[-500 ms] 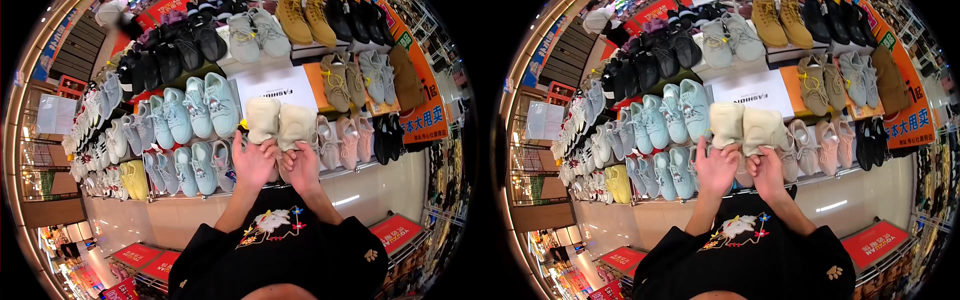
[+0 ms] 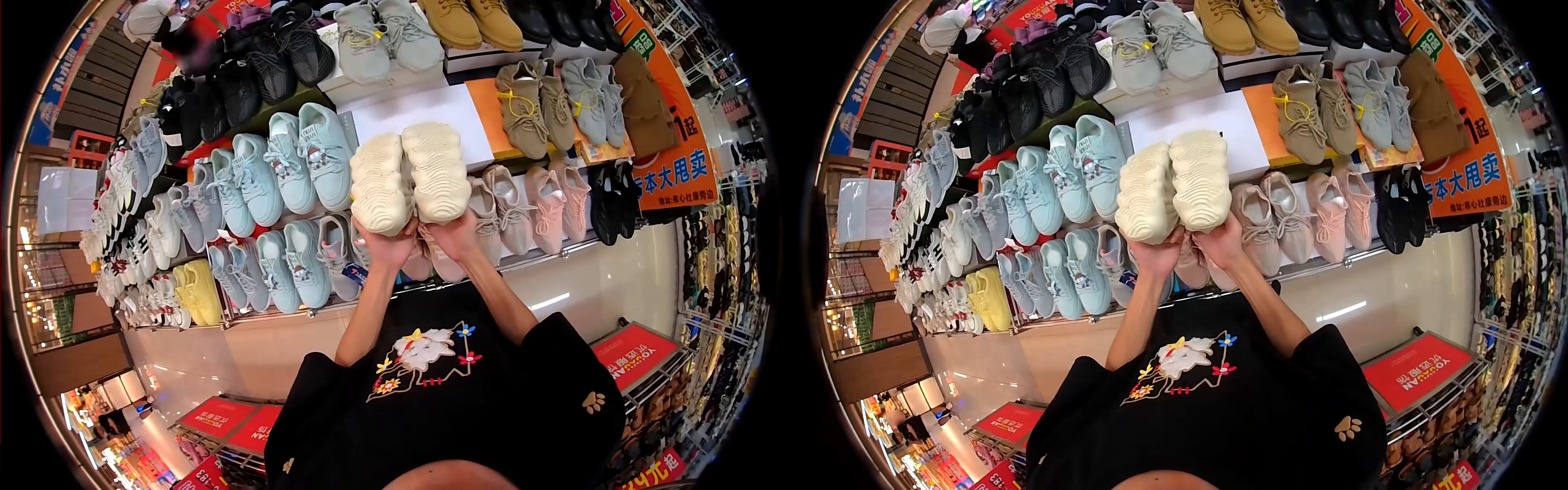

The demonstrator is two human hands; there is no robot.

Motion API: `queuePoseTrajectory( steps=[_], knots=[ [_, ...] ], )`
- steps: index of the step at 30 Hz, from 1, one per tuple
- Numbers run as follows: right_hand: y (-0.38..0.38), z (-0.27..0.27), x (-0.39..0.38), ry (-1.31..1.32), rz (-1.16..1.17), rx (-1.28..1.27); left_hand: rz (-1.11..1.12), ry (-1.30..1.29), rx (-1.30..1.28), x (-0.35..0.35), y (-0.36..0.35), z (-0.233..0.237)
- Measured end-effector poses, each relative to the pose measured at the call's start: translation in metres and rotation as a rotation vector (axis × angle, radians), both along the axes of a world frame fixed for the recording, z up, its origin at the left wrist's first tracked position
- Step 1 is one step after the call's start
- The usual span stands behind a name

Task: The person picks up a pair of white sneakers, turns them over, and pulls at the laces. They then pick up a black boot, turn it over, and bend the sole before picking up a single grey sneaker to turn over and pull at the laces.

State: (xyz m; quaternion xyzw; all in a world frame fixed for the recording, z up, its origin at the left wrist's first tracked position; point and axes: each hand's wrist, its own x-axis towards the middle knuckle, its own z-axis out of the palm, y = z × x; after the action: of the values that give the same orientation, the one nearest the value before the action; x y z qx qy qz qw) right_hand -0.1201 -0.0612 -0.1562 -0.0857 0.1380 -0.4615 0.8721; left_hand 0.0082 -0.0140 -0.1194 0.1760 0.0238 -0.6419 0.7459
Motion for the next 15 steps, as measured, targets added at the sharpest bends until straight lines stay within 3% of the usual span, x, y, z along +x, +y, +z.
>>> queuePoseTrajectory(
  steps=[2, 5, 8, 15],
  knots=[
    [0.003, 0.0, 0.0, 0.1, 0.005, 0.107, 0.068, -0.043, 0.163, -0.006, 0.0, 0.0],
    [0.01, -0.007, -0.007, 0.143, 0.016, 0.133, -0.013, -0.113, 0.081, -0.002, 0.015, -0.047],
    [0.016, -0.038, -0.023, 0.248, 0.124, 0.069, 0.079, -0.187, 0.252, -0.009, 0.029, -0.073],
    [0.025, -0.019, -0.029, 0.502, 0.095, 0.23, -0.05, -0.208, 0.265, -0.01, 0.053, -0.074]
  ],
)
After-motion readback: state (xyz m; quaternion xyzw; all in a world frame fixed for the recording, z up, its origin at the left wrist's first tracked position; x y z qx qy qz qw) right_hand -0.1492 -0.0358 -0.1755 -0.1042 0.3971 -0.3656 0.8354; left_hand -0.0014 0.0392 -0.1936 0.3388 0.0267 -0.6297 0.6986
